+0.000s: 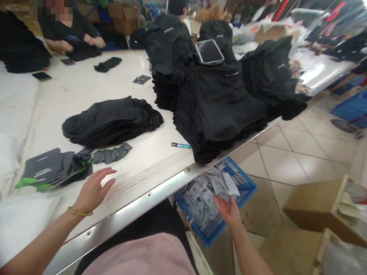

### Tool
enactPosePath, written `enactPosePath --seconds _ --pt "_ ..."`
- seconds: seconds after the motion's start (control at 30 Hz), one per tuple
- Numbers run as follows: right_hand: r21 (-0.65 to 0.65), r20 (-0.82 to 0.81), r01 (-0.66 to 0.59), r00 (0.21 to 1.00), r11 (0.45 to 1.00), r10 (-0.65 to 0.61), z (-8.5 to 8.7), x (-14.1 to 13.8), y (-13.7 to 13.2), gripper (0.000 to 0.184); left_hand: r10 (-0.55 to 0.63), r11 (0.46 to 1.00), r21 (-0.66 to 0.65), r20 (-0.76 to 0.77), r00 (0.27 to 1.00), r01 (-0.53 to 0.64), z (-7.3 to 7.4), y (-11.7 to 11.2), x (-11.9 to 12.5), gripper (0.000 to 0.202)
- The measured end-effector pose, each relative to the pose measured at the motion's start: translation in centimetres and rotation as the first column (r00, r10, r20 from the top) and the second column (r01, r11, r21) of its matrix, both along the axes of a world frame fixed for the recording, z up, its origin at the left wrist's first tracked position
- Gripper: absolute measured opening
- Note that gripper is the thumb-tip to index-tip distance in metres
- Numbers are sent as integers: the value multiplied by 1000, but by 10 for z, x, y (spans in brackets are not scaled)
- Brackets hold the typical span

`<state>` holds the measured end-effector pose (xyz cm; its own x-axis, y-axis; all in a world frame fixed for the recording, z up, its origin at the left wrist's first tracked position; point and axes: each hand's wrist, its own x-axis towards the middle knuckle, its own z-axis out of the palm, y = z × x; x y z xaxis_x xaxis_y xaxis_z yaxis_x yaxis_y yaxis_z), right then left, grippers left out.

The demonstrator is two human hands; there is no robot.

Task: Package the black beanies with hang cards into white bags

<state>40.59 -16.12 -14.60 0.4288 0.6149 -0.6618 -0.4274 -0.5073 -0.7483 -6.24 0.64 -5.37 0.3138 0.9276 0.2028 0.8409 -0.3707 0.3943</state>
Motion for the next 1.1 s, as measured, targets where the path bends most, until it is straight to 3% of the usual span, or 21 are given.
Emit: enactPosePath --seconds 0.07,0.13,0.2,0.27,0.33,0.37,0.43,0.5,0.6,0.7,0.8,0.9,1.03,1.1 --pt "10 -78 -127 989 992 128 11 -22 15 38 49 997 59 -27 998 -47 7 17 -11 31" --pt "67 -193 -357 911 932 363 34 -50 34 38 134 983 132 -60 989 -126 15 41 -22 38" --pt "176 -278 -600 731 781 624 63 -80 58 40 222 961 191 -110 969 -199 24 69 -31 49" --pt "259 -254 -756 547 601 798 89 -113 90 40 299 940 219 -165 940 -261 31 98 -39 58" --pt "258 -78 -837 480 482 874 107 -146 131 36 349 928 212 -210 913 -306 35 123 -47 60" --pt "244 61 -855 485 458 872 112 -162 155 35 358 928 200 -230 905 -316 37 134 -51 56" --pt "217 406 -858 513 466 756 115 -190 208 32 343 937 160 -268 900 -309 39 149 -61 44" --pt "210 665 -839 499 503 556 111 -212 263 32 285 958 109 -285 915 -264 40 156 -72 33" --pt "217 831 -791 457 572 317 101 -233 337 33 222 975 67 -253 942 -212 40 156 -90 29" --pt "218 897 -789 394 574 201 91 -245 385 29 202 979 53 -230 952 -195 38 156 -107 29" --pt "206 931 -808 335 552 143 91 -250 409 21 190 982 26 -239 952 -189 39 165 -118 25" --pt "231 943 -801 323 552 74 106 -243 414 21 163 985 -20 -240 957 -173 55 176 -125 21" --pt "348 931 -782 353 516 -94 131 -222 396 24 259 965 76 -121 958 -252 85 170 -124 26" --pt "380 922 -792 365 478 -128 135 -213 380 22 166 982 104 -116 979 -154 92 158 -118 25"
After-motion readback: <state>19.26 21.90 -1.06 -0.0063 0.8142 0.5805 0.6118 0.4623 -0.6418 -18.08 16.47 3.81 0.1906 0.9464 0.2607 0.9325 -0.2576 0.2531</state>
